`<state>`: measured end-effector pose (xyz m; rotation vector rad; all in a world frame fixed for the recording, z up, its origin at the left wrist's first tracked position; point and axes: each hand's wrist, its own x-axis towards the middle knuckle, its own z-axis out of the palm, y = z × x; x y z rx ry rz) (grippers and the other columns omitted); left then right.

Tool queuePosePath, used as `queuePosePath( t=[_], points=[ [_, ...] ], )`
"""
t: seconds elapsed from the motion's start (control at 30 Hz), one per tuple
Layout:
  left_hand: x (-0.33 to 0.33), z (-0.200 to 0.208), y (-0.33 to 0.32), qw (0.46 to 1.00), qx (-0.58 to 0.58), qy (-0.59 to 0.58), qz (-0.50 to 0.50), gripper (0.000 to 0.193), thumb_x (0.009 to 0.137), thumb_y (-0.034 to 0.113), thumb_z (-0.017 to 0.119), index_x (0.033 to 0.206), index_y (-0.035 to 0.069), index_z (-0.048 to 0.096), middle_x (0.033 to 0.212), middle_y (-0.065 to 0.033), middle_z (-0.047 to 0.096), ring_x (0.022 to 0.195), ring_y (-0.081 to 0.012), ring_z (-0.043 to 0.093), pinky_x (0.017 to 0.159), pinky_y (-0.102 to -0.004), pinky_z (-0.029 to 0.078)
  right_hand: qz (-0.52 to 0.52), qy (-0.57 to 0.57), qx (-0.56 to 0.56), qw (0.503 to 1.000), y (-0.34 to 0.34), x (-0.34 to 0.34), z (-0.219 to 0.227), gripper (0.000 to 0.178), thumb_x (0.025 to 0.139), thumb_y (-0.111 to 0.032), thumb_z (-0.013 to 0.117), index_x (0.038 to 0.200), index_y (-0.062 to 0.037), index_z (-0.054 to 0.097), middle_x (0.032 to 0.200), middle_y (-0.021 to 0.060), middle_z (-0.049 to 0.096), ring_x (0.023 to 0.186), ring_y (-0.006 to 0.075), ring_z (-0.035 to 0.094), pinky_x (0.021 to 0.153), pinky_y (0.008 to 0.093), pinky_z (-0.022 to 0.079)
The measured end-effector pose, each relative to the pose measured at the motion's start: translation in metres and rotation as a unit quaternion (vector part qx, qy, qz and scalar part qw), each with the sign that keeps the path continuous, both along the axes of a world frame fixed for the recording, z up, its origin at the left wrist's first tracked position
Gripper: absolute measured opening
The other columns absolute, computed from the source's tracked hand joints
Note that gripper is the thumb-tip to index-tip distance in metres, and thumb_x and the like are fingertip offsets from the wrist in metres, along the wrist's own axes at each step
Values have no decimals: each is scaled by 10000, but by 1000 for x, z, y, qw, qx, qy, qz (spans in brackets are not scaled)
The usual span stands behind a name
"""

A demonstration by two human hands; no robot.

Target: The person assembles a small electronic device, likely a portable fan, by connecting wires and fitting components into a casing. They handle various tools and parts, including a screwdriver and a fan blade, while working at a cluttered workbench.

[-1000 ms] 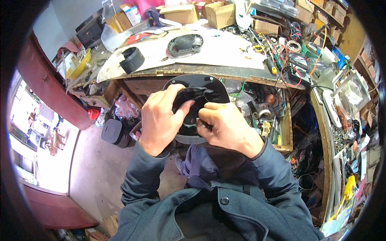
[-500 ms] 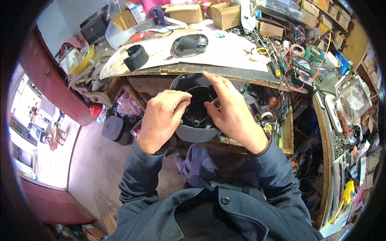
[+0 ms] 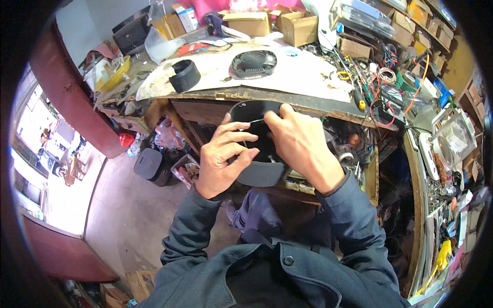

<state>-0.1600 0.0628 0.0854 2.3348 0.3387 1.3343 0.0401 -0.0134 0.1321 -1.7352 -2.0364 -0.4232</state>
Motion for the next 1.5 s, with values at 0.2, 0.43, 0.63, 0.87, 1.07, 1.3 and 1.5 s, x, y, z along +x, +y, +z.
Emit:
queuePosePath(
  t=[0.2, 0.43, 0.63, 0.87, 1.07, 1.3, 1.5],
  points=[
    [9, 0, 2, 999, -4, -31, -25, 112, 833, 102, 855, 878, 52, 766, 1118, -86, 774, 1225, -315, 671, 1215, -546, 374, 130, 6, -68, 989, 4, 14, 2, 162, 819, -102, 740, 955, -32, 684, 928, 185, 664, 885, 385, 714, 747, 460, 593],
    [4, 1, 57, 977, -59, -146, 142, 179, 954, 110, 689, 1090, -1, 718, 1209, -172, 725, 1191, -334, 667, 1095, -415, 477, 113, 157, 47, 980, -27, 8, -6, 284, 917, -305, 771, 1052, -61, 722, 967, 127, 683, 840, 355, 697, 725, 444, 562],
    [-47, -12, 245, 872, 131, 146, 448, 845, 850, 237, 801, 1554, 1, 397, 1613, -241, 413, 1555, -403, 306, 1259, -611, 247, 53, 86, 121, 988, -65, -14, -45, 542, 826, -318, 834, 1300, -106, 678, 1425, 238, 553, 1322, 433, 511, 1172, 615, 328],
    [-47, -2, 286, 867, 62, 211, 447, 412, 800, 227, 858, 1155, 71, 719, 1198, -170, 651, 1263, -374, 545, 1061, -501, 456, 58, 144, 87, 984, -67, -11, -57, 600, 840, -221, 828, 1409, -169, 648, 1314, 219, 591, 1233, 412, 556, 1103, 568, 421],
    [-42, 26, 258, 947, 104, 112, 283, 230, 884, 127, 760, 1049, -11, 678, 1008, -207, 666, 960, -413, 663, 850, -469, 517, 65, 151, 92, 982, -65, -12, -57, 614, 846, -220, 823, 1426, -161, 631, 1285, 210, 599, 1206, 399, 565, 1087, 550, 438],
    [-5, 106, 59, 983, 132, 83, 94, 232, 883, 115, 770, 1074, 10, 689, 1033, -179, 683, 1013, -392, 668, 910, -437, 520, 42, 206, 109, 972, -67, -12, -70, 802, 796, -170, 893, 1514, -117, 541, 1606, 298, 338, 1420, 491, 446, 1147, 526, 442],
    [5, 83, -2, 979, 106, 165, -50, 254, 833, 44, 800, 1063, 19, 694, 1050, -139, 665, 983, -344, 672, 862, -411, 551, 38, 217, 149, 964, -63, -12, -82, 1119, 756, -176, 935, 1626, -20, 250, 1635, 332, 274, 1469, 524, 387, 1177, 530, 421]
  ],
)
